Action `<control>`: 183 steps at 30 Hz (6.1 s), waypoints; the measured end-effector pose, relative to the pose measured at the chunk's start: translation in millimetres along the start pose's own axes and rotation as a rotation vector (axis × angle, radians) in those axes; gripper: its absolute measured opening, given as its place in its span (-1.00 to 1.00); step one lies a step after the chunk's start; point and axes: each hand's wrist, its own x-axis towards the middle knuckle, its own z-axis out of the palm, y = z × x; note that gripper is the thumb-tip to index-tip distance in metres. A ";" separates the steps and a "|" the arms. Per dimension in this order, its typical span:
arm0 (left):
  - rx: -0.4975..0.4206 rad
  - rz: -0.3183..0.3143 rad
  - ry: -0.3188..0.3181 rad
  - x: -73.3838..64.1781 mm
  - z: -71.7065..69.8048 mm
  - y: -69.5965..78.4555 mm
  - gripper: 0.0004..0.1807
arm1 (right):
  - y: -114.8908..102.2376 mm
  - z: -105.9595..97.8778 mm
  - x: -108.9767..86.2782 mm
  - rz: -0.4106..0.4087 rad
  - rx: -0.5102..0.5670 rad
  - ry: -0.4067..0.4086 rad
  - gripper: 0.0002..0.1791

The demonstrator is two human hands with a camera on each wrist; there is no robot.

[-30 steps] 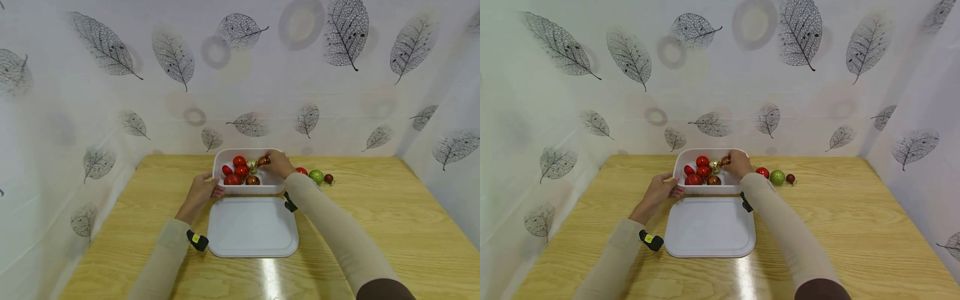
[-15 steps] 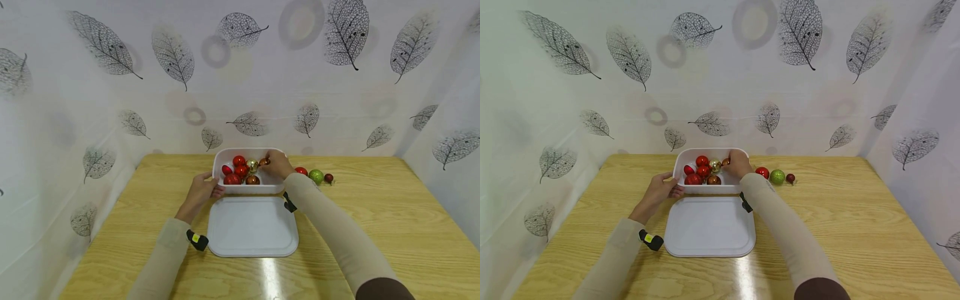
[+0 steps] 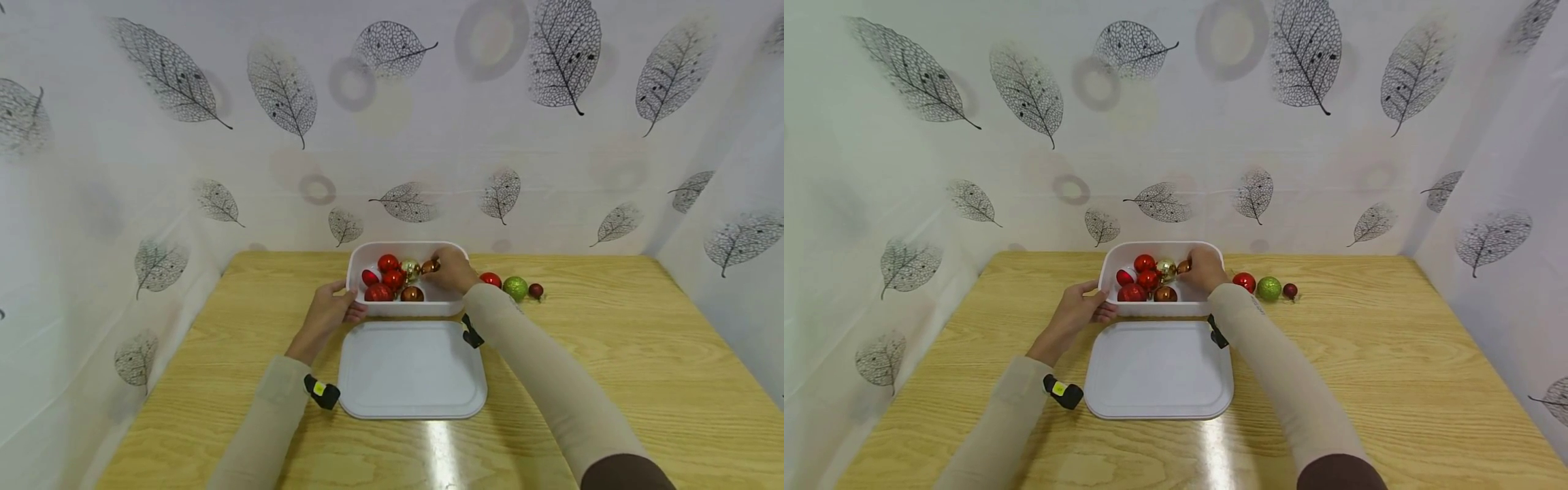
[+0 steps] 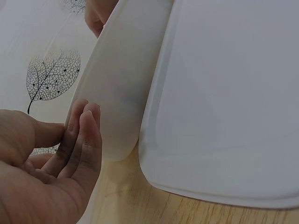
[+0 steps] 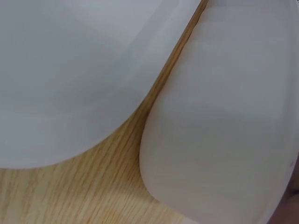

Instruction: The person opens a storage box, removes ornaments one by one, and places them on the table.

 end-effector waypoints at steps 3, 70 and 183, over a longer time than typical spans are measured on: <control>-0.004 -0.002 0.000 -0.1 0.3 -0.5 -0.49 | -0.3 -2.2 -1.9 0.013 0.008 -0.025 -0.65; 0.010 -0.023 -0.005 1.1 -0.2 0.1 -0.48 | 65.3 -136.3 -70.5 0.171 0.240 -0.072 -0.39; -0.005 -0.023 -0.009 2.7 -0.7 -0.3 -0.48 | 85.5 -157.1 -99.1 0.201 0.145 -0.112 -0.30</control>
